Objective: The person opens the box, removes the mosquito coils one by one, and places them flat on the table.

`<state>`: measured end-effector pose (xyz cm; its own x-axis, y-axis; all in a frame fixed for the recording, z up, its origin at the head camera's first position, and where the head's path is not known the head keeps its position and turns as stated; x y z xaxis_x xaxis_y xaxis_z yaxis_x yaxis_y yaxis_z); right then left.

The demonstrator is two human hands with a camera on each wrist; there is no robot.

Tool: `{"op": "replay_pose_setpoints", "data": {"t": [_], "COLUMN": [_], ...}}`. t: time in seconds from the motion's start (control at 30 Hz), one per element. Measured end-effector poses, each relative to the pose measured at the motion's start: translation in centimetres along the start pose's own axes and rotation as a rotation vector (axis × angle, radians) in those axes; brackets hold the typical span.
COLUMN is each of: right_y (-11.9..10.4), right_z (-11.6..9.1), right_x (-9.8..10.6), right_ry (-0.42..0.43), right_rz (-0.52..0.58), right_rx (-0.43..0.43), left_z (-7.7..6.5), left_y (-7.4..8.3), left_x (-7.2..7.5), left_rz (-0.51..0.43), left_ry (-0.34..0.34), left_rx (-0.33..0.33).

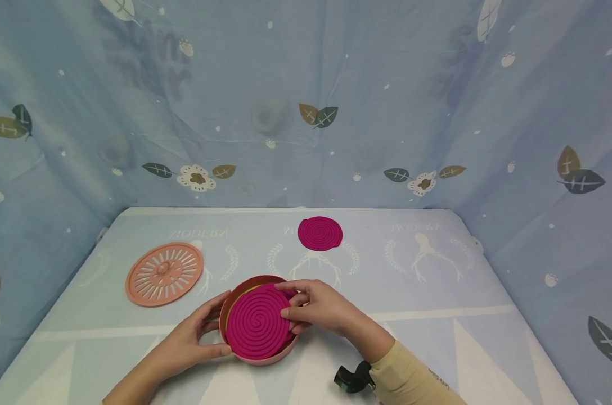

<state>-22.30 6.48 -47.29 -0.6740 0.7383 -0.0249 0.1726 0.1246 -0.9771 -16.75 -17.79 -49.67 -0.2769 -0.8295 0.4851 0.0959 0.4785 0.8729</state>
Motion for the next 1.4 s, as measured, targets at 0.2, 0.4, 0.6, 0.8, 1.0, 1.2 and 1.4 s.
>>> {"op": "replay_pose_setpoints", "data": {"t": [0.2,0.4,0.6,0.8,1.0,1.2,1.4], "right_y": [-0.03,0.06,0.10,0.19,0.19,0.11,0.25], "right_z": [-0.10,-0.08,-0.07,0.04,0.03,0.04,0.04], "right_x": [0.26,0.35,0.41,0.31,0.13,0.06,0.16], "right_ry": [0.014,0.013,0.009,0.005,0.008,0.001,-0.003], "right_rz": [0.020,0.054,0.055,0.050,0.061,0.049,0.049], "right_rx": [0.012,0.014,0.016,0.022,0.023,0.031,0.030], "left_z": [0.06,-0.01,-0.01,-0.03,-0.11,-0.14,-0.10], "left_y": [0.07,0.12,0.04,-0.08,0.06,0.07,0.04], "left_x": [-0.08,0.05,0.04,-0.04,0.05,0.07,0.00], "left_rz": [-0.004,-0.005,0.005,0.010,0.005,0.010,0.002], "left_ry": [-0.005,0.003,0.012,0.012,0.009,0.013,0.010], "left_rx": [0.001,-0.005,-0.007,0.002,-0.005,-0.017,-0.028]}}
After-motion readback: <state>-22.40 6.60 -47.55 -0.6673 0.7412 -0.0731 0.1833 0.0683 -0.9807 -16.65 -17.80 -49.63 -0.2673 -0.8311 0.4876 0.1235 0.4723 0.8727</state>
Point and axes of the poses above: each hand's wrist, its own z-axis towards the middle knuckle, its own x-axis out of the back of the hand, y = z × x, the point moved 7 cm from there along z, towards the middle knuckle, and after that the axes turned 5 degrees about z, right-handed, at the moved point
